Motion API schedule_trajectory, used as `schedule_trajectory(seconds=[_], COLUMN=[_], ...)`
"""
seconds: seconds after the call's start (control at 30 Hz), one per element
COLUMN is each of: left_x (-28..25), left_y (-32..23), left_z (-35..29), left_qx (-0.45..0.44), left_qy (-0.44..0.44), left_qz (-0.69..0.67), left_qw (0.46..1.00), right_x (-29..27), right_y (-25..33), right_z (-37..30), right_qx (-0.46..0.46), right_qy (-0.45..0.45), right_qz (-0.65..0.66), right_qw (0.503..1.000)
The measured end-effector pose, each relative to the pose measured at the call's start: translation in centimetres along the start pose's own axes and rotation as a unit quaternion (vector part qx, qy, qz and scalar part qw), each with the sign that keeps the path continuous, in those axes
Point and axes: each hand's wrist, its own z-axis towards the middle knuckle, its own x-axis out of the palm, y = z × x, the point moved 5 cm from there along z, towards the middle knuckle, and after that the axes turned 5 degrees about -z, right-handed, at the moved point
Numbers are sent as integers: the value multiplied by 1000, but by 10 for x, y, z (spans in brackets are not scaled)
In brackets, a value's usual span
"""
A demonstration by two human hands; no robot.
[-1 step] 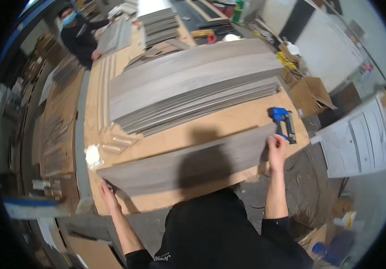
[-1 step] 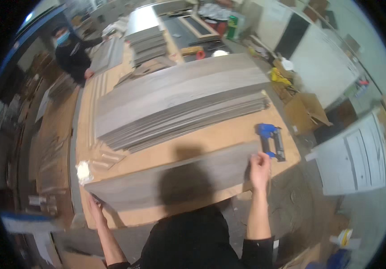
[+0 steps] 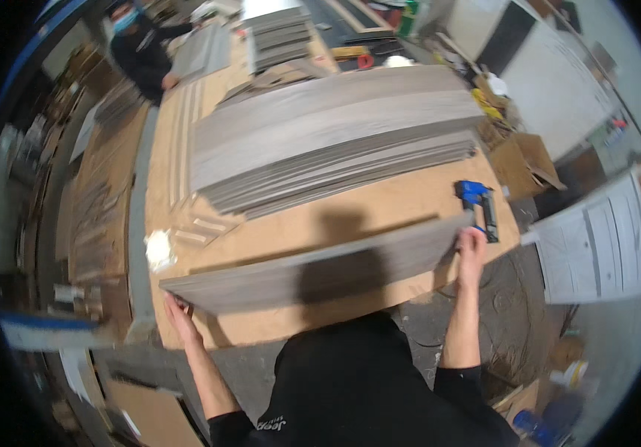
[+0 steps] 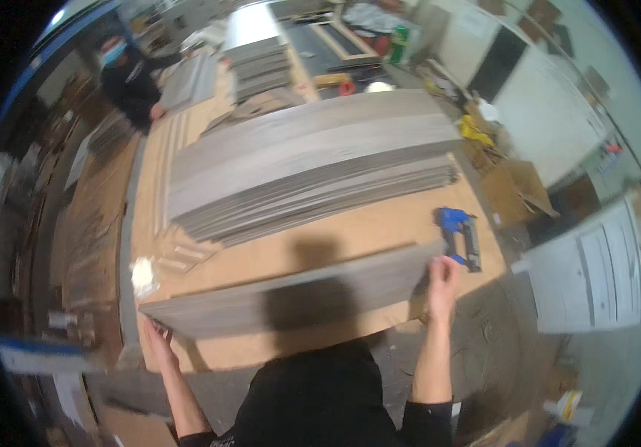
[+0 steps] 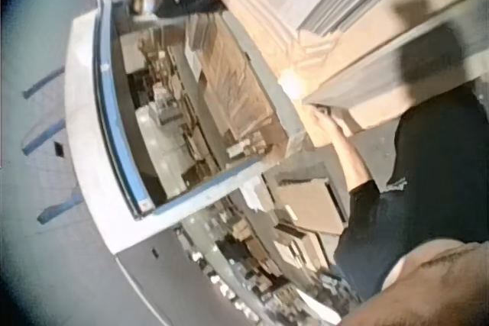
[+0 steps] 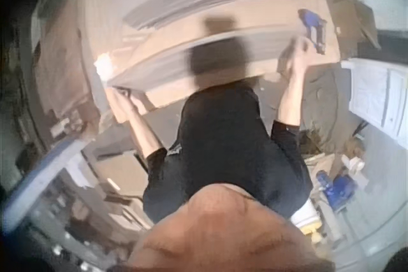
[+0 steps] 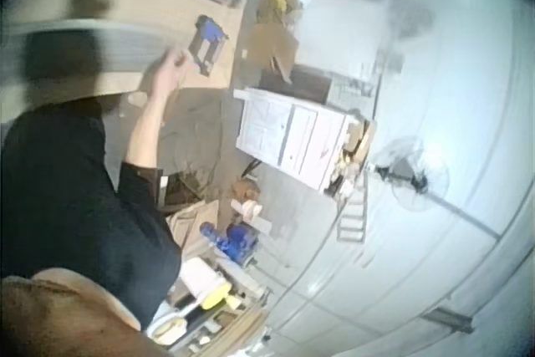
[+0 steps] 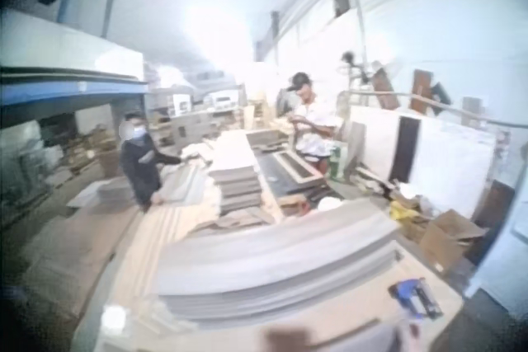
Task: Using a pneumatic nail gun and a hammer to attach decorative wood strips to panels in a furniture manufacturing workshop.
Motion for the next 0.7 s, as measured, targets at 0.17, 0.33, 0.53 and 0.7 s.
schedule_trajectory(seconds=[0.17,0.33,0.53,0.7], left_x=[-33,-3,-9,-11], left_y=[-3,-52,-53,-58], left_z=[-11,-28,-23,-23], left_qx=[45,97,54,51], left_qy=[-22,-38,-19,-23], left_qz=[-24,61,-55,-70], left_qw=[998,993,997,996], right_x=[-15,-39,-63,-52], right_y=[21,-14,-49,-32], right_z=[-15,27,65,44], right_qx=[87,-1,14,24], right_qy=[-45,-39,7,-19], right_qz=[151,30,8,9], right_qw=[984,999,1000,999])
